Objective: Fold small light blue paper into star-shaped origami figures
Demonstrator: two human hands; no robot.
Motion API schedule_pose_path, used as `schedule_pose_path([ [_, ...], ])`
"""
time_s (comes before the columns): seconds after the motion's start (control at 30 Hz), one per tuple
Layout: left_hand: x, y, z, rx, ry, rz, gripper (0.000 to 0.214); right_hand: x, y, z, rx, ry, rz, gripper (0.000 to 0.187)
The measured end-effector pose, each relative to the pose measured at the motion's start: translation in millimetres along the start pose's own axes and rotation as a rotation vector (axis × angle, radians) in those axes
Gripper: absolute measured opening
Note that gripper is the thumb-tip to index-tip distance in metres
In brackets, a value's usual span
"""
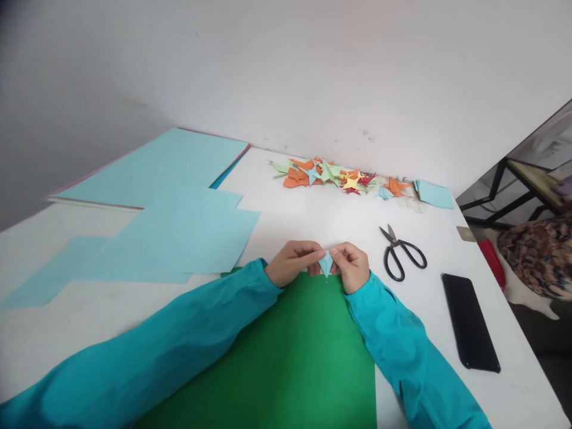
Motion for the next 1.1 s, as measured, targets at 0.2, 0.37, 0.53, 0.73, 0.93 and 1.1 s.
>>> schedule_pose_path([
  [0.2,-0.1,1.2,-0.2,-0.033,-0.001,-0.020,0.033,-0.2,-1.3,-1.6,0.007,-0.012,0.049,0.029],
  [0.37,1.1,0.7,-1.0,-0.049,-0.016,-0.001,0.033,0.1,-2.6,1.4,0.085,0.024,0.101,0.031],
  [0.53,0.4,3.0,-3.9,-0.005,-0.005,0.084,0.034,-2.4,-0.7,0.7,-0.015,-0.052,0.173,0.035],
  [0.73,-0.1,4.6,-6.7,-0.006,-0.003,0.131,0.036,-3.1,-0.2,-0.4,-0.059,-0.072,0.193,0.035],
  [0.93,1.2,3.1,-5.5,-0.045,0.038,0.159,0.032,1.6,-2.0,5.3,0.071,0.008,0.197,0.034],
  [1.1,0.7,3.8,-2.7,-0.028,0.020,0.190,0.034,3.6,-2.6,7.9,0.139,-0.001,0.244,0.043],
])
Point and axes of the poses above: each hand's wrist, its own x-axis away from the middle knuckle, its own y-axis out of the back of the hand, z = x × y, the point moved 1 cm from there along -x, towards the middle knuckle, and after that the axes turned 5 degrees about -z, right-handed, at the moved point
